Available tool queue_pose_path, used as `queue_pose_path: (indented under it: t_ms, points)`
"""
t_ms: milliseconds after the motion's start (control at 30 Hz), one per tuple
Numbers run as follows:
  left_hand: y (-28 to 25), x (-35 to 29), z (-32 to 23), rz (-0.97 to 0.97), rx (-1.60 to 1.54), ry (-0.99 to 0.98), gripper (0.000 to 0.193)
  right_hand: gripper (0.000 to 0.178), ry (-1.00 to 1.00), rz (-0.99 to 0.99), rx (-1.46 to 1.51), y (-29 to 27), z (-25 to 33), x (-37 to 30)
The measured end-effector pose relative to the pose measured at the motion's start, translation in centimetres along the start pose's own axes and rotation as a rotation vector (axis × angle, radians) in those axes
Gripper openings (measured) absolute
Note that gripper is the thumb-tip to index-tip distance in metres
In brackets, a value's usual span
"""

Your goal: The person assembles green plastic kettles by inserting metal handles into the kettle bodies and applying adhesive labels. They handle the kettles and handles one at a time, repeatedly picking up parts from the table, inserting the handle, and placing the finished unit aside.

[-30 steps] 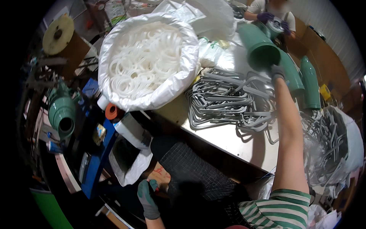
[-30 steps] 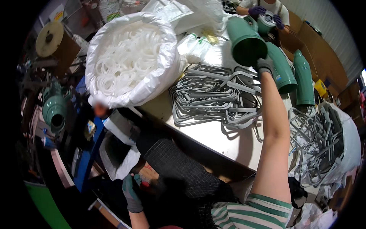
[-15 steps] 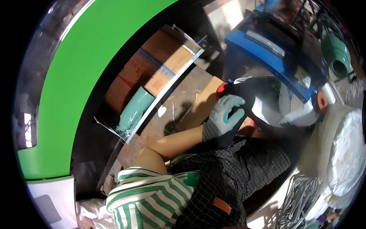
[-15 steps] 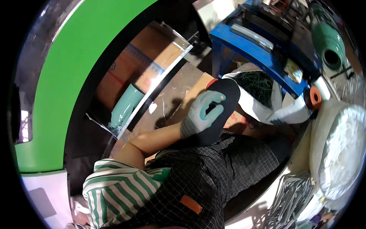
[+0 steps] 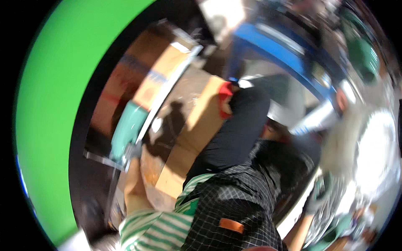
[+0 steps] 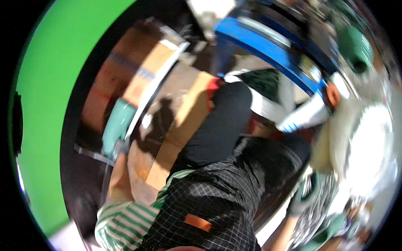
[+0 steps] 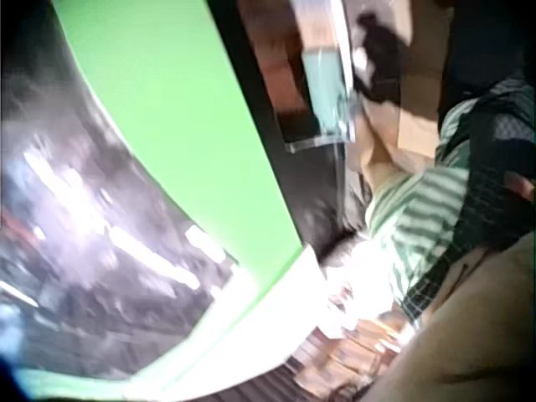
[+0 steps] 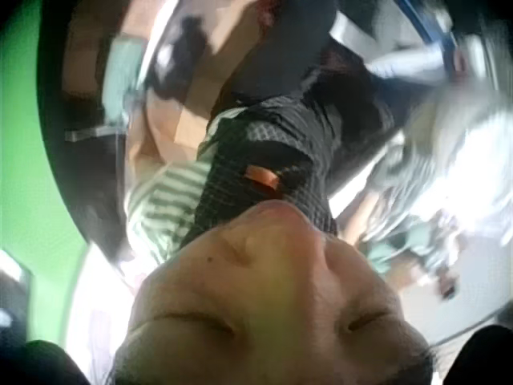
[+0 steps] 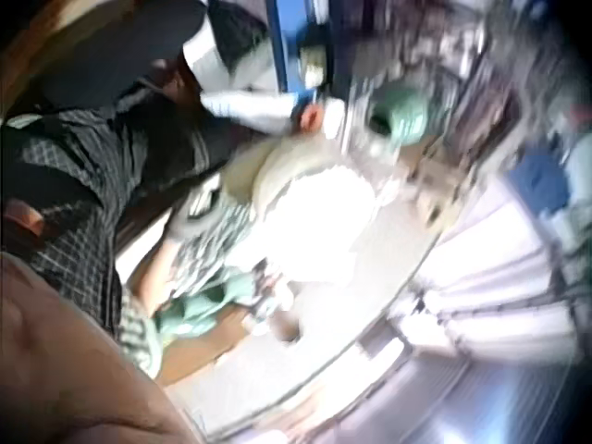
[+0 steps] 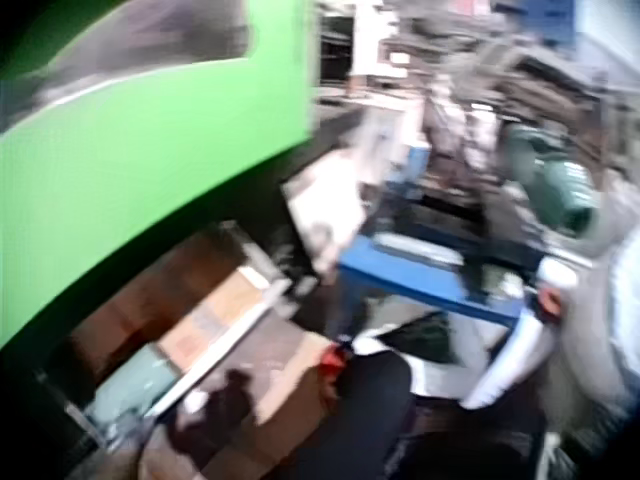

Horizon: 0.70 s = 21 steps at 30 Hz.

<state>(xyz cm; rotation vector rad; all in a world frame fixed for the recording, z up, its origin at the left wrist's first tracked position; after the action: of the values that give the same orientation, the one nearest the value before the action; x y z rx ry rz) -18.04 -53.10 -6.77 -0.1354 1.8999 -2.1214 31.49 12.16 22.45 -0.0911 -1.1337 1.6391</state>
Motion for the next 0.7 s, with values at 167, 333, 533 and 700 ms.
queue_pose_path:
  t_ms: [167, 333, 533, 700]
  points:
    - [-3.7, -0.1, -4.0, -0.275, 0.054, 0.441, 0.045, 0.046, -0.173, 0.022, 0.009, 2.2, 5.6, 3.1]
    - [-19.3, -5.9, -15.8, -0.453, -0.343, 0.628, 0.037, 0.048, -0.256, 0.024, 0.243, 5.3, 8.2, 3.3]
    - [-35.3, -22.8, -30.1, 0.293, -1.36, 0.801, 0.023, 0.1, 0.357, 0.402, 1.234, 14.3, 10.7, 0.6]
    - [-37.9, -31.8, -40.3, 1.111, -1.501, 1.2, 0.061, 0.103, 0.956, 0.596, 1.998, 13.8, 12.0, -1.4]
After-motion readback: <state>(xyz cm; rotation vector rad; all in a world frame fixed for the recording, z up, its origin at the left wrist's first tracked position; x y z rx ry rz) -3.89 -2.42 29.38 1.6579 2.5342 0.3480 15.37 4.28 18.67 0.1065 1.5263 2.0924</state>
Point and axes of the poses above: each hand's wrist, its own x-axis towards the middle knuckle, its own y-axis out of the palm, z = x × y, the point moved 2 cm from there along x, towards the middle knuckle, and after that the axes turned 8 degrees about -z, right-handed, at the moved point
